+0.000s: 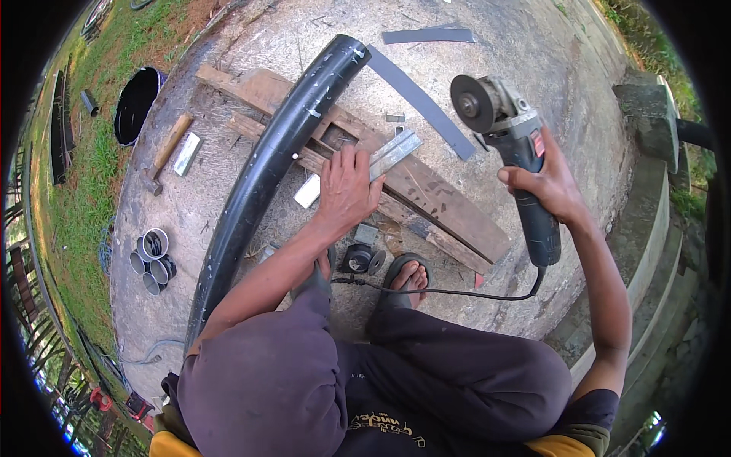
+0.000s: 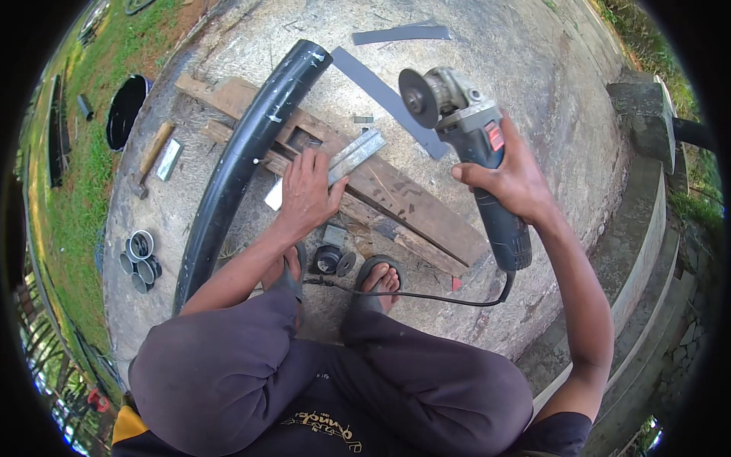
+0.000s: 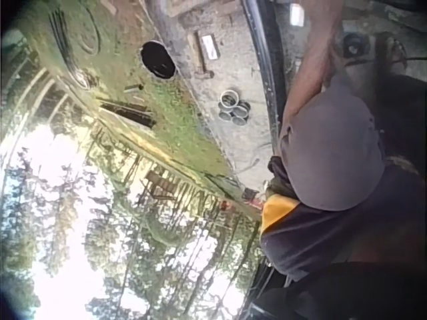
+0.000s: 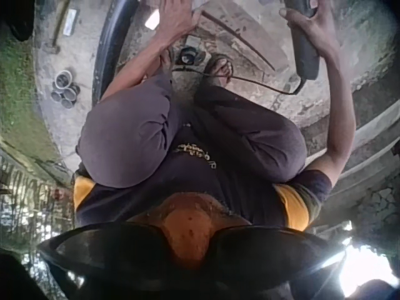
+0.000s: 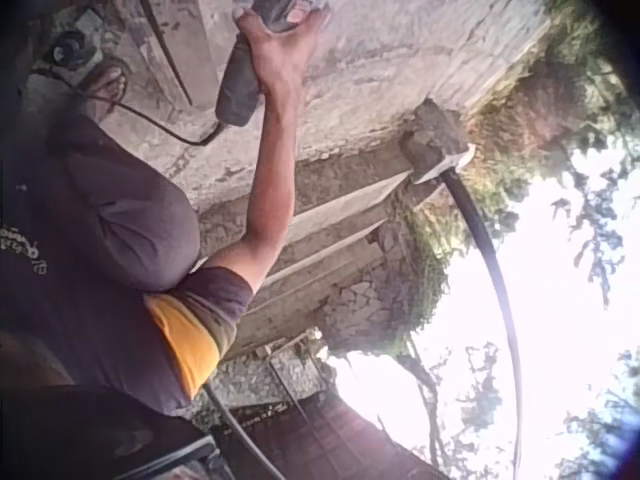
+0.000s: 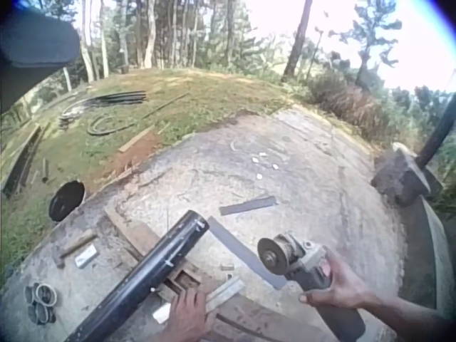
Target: The person cuts a metal L-bracket using an angle grinder, then measures the resulting piece with a tape measure.
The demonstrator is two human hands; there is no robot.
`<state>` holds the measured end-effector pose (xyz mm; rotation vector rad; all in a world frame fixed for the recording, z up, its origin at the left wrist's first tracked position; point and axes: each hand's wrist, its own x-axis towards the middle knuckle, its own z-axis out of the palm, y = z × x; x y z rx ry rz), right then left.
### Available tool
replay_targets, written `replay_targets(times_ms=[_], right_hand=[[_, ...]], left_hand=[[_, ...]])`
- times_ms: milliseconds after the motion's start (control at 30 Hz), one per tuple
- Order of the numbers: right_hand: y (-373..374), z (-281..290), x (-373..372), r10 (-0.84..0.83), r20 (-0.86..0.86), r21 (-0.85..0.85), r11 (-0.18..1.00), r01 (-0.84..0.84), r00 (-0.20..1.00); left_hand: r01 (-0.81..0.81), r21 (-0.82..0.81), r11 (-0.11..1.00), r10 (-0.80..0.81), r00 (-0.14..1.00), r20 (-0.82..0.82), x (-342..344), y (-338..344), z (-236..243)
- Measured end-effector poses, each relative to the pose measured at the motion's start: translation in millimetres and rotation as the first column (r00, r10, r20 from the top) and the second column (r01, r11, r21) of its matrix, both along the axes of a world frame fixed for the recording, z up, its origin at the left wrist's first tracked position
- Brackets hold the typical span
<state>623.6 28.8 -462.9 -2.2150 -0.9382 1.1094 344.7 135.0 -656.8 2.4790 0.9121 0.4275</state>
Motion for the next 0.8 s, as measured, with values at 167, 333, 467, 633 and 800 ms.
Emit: replay_targets(times_ms=[167,333,467,633,800], right_hand=[[2.0,-55.5,0.9,0.274,0.03,-0.196,0.945,-0.264,0.961],[3.9,-88.2,-3.0,0.301,-0.074,-0.18,0.934,-0.309,0.951],[24.3,-64.7,-0.7,0.302,-0.071,-0.247,0.918,-0.31,0.951],[36.6,0.6,32.1,0.514,0.212,-0.27,0.848,-0.456,0.831],[31.1,11.0,53.0,0.507,0.374,-0.223,0.862,-0.455,0.777]], left_hand=[[-0.06,-0.157,0.986,0.066,0.997,0.037,2.2,-4.2,-0.6],[-0.103,-0.157,0.982,0.102,0.995,-0.015,-1.2,-3.8,6.3],[-0.053,-0.253,0.966,0.03,0.995,-0.092,-6.0,-4.0,7.4],[-0.076,-0.31,0.948,0.033,0.99,-0.14,-5.5,-6.0,10.9],[-0.115,-0.283,0.952,0.095,0.992,-0.082,-5.4,-13.8,11.0]])
